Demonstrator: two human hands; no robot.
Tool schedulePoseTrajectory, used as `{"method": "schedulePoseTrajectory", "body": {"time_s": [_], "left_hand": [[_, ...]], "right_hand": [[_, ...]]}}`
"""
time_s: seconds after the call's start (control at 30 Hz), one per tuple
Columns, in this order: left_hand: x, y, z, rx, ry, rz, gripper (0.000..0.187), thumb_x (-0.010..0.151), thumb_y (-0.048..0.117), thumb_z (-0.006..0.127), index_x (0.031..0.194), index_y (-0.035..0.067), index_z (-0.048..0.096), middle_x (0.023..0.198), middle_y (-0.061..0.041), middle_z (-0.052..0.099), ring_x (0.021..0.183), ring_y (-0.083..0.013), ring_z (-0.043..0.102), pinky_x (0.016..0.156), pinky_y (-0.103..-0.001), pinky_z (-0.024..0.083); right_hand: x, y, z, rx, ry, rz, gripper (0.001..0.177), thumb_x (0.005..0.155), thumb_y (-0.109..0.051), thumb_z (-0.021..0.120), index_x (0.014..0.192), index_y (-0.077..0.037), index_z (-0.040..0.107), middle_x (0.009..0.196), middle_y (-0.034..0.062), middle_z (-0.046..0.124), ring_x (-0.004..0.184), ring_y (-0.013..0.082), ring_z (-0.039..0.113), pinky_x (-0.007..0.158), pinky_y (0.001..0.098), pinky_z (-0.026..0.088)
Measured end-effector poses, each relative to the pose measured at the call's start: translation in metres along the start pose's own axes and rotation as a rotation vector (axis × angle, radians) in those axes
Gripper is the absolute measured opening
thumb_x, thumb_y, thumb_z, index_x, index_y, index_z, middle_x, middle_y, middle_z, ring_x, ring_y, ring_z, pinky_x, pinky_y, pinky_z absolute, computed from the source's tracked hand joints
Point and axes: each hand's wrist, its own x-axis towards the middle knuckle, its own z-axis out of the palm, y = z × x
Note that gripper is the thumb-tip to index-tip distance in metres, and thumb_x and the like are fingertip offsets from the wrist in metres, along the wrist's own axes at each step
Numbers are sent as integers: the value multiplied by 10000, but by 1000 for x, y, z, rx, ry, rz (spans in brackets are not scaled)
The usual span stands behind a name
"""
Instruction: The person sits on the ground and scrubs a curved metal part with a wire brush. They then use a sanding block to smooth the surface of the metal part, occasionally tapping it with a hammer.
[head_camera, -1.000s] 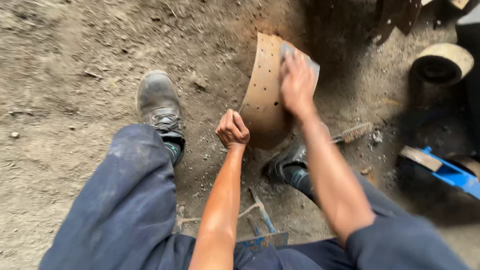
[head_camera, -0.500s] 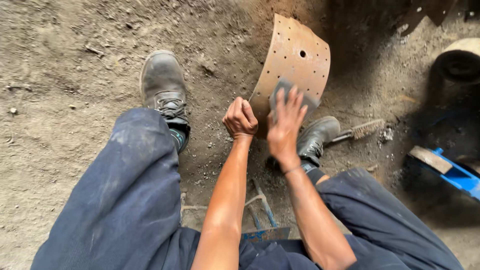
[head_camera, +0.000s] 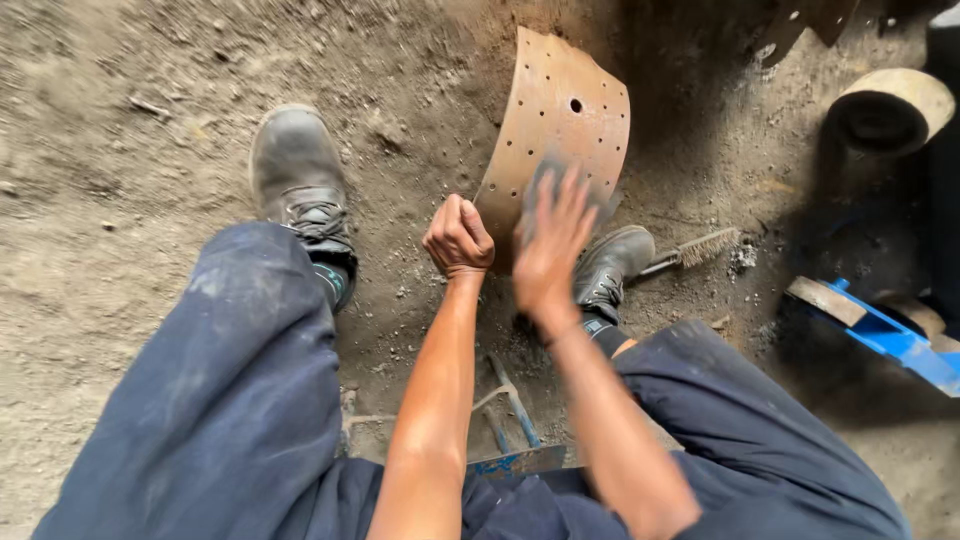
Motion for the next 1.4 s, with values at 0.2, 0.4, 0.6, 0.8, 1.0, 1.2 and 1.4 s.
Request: {"method": "schedulePoseTrajectory", "body": {"time_s": [0.2, 0.4, 0.6, 0.8, 1.0, 1.2, 1.4], "left_hand": [[-6, 5, -6, -23, 12, 17, 277, 1015, 235, 445, 821, 61, 539, 746, -178, 595, 711, -425, 619, 609, -513, 472], [-2, 7, -4, 3, 12, 20, 274, 1022, 204, 435, 808, 57, 522, 741, -187, 594, 697, -441, 601, 599, -527, 451], [-4, 2, 2, 32, -6, -11, 284, 1027, 217, 448, 814, 47, 526, 741, -192, 598, 679, -447, 588, 594, -527, 452], [-1, -1, 2, -1, 9, 19, 284, 1016, 247, 451, 832, 48, 534, 759, -200, 602, 726, -443, 610, 620, -536, 453], [-9, 0, 0, -21, -10, -20, 315, 1038, 278, 437, 837, 53, 529, 787, -202, 620, 768, -451, 628, 659, -547, 475], [2, 3, -1, -28, -10, 6, 313, 1040, 259, 418, 840, 47, 532, 774, -203, 614, 744, -443, 625, 635, -542, 469], [-2, 0, -5, -35, -16, 9, 294, 1028, 251, 444, 834, 44, 520, 770, -201, 611, 737, -436, 623, 636, -524, 482]], "right_hand": [[39, 30, 6, -87, 40, 48, 563, 1125, -278, 446, 1655, -123, 338, 1747, 170, 221, 1637, 375, 155, 1316, 559, 69], [217, 101, -4, 14, -397, 229, 532, 1142, -452, 338, 1583, -171, 436, 1643, 70, 478, 1543, 259, 409, 1292, 451, 333], [75, 46, -5, -144, -59, 32, 576, 1080, -222, 464, 1626, -81, 349, 1702, 215, 241, 1585, 404, 180, 1273, 576, 98], [-18, -21, 5, -30, -52, 24, 685, 1052, -217, 519, 1654, -79, 222, 1715, 245, 67, 1589, 454, 17, 1251, 611, -25], [153, 54, 7, -57, -262, 172, 521, 1121, -343, 360, 1615, -180, 345, 1703, 95, 260, 1590, 277, 180, 1284, 510, 97], [191, 64, 8, -69, -314, 89, 542, 1116, -379, 368, 1620, -185, 330, 1693, 113, 264, 1577, 307, 201, 1270, 515, 164], [-3, -7, 2, -83, -124, 5, 671, 1063, -336, 465, 1646, -120, 213, 1716, 179, 68, 1587, 363, -8, 1236, 593, -10]]}}
